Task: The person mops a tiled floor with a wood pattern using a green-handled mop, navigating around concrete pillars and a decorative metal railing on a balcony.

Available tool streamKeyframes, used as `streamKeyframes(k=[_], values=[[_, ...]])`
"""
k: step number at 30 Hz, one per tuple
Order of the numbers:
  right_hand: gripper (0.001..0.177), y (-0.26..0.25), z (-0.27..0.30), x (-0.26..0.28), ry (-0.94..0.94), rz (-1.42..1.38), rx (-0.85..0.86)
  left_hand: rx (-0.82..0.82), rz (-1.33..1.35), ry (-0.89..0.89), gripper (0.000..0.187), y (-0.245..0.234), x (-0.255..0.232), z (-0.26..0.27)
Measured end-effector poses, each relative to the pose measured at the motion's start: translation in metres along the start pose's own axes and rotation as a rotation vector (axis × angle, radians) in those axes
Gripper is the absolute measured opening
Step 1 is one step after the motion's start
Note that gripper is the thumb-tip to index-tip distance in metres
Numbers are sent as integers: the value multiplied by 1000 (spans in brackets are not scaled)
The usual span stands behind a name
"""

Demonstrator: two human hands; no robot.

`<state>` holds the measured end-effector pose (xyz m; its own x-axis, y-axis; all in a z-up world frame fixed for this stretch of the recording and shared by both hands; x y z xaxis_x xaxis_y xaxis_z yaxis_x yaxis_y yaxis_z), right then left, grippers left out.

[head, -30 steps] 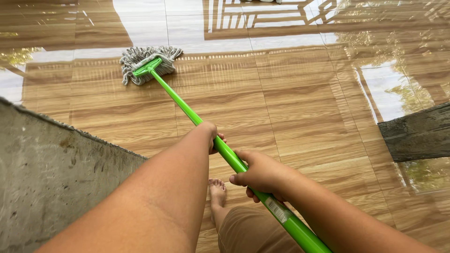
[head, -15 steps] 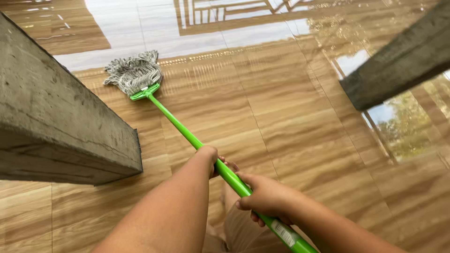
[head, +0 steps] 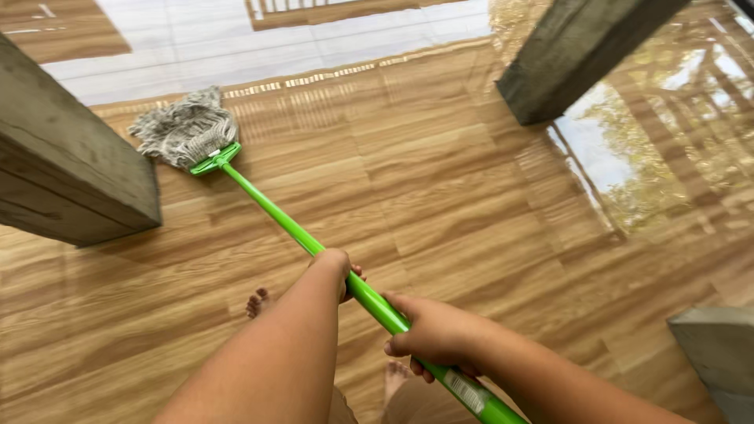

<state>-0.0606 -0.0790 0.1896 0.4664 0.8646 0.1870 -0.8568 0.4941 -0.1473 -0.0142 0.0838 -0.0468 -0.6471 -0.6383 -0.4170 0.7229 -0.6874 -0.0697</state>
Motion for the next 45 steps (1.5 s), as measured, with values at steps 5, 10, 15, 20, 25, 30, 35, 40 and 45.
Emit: streamKeyframes(k=[5,10,15,20,25,30,35,40,45], values=[[83,-1,33,-99,30,-33,-10,56,-42,5,43,27,85,74],[86,16,57,-165,25,-65,-6,107,-32,101,37,24,139,115],[84,43,68,-216,-32,25,-25,145,-53,108,31,19,199,112],[85,88,82,-272,-56,151,-86,93,107,121,29,-35,278,141],[84,112,109,-343,-34,175,-6,81,31,127,29,-54,344,216],[85,93,116,-392,-63,152,35,34,74,75,28,-34,376,256],[86,29,117,-451,-109,37,39,73,17,13,31,54,403,254],[83,-64,121,-531,-110,-98,-17,76,-137,37,41,190,441,271],[84,-136,125,-616,-58,-263,-97,119,-313,-21,42,323,492,274]])
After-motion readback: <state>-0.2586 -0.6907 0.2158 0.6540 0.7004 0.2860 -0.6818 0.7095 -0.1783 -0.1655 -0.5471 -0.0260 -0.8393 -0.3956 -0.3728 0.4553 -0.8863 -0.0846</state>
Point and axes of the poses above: each hand's wrist, its own z-axis away from the middle knuckle, its own y-axis out of the palm, x = y × z, the point moved 5 cm from there along -z, towards the middle knuckle, and after that the axes turned 15 degrees about y, right-handed, at the moved point
